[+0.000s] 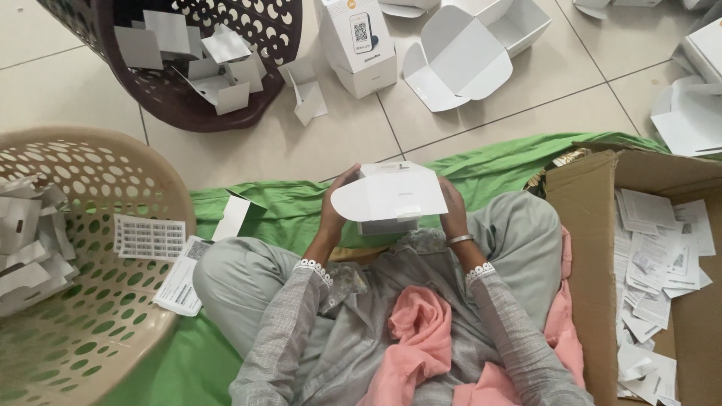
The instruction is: The person packs items and paper inserts into small white cardboard boxes.
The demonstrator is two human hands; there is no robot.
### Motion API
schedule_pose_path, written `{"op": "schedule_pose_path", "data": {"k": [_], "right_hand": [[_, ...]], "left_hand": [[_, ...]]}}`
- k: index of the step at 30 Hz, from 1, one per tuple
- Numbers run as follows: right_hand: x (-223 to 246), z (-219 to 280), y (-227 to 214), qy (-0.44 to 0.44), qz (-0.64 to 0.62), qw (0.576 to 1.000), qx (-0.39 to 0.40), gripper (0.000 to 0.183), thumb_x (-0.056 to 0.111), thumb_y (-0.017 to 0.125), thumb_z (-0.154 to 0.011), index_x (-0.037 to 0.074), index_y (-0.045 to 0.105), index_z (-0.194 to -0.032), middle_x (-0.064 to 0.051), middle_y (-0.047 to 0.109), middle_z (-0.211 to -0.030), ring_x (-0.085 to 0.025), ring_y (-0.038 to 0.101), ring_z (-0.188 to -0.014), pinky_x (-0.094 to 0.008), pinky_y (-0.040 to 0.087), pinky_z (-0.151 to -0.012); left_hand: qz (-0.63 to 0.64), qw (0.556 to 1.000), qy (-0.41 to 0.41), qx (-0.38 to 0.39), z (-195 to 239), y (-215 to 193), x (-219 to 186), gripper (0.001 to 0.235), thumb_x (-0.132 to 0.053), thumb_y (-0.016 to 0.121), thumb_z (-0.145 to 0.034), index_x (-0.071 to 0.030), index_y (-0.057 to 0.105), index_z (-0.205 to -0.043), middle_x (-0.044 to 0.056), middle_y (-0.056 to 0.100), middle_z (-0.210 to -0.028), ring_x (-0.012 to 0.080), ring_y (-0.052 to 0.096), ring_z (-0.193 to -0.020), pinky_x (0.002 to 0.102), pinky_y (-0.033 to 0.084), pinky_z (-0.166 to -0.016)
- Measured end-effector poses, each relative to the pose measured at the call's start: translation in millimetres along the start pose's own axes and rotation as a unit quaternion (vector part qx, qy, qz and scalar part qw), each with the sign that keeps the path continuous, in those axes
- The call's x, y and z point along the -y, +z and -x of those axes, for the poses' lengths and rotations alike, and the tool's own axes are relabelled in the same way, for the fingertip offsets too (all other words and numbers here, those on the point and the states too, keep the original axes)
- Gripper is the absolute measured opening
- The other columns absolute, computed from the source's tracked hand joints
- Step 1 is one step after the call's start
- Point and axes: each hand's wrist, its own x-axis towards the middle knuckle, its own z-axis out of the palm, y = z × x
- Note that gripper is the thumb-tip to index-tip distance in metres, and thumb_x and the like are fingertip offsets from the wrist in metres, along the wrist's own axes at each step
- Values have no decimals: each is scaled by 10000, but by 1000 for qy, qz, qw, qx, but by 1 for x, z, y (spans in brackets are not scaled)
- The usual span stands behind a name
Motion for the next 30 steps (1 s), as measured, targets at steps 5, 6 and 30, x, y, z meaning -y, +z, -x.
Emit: {"op": "schedule_pose_path", "data": {"k": [5, 6, 30], "right_hand": [[-24, -7, -6, 71, -1, 997, 8, 483, 390, 524, -1113, -53, 671, -1241, -94, 668, -1143, -147, 584, -1046, -282, 475, -925], [-10, -5, -3, 71, -1, 997, 8, 483, 390, 524, -1113, -53, 671, -1241, -94, 668, -1143, -147, 584, -1046, -282, 475, -925], [-21, -2, 9, 153, 58, 979, 122, 514, 170, 801, -852, 14, 566, -1282, -126, 666, -1190, -209, 672, -1062, -312, 615, -780]], "left_hand": [[67, 998, 13, 0, -9, -7, 25, 433, -134, 560, -995, -76, 604, -1422, 60, 609, -1450, 161, 577, -1322, 299, 462, -1099], [67, 998, 13, 0, -9, -7, 26, 433, -134, 560, -995, -76, 604, -1422, 60, 609, -1450, 161, 577, -1322, 299, 462, -1099], [-303, 949, 66, -51, -5, 3, 45, 673, 19, 806, -678, -114, 603, -1306, 58, 604, -1422, 274, 728, -1087, 349, 620, -888]]}}
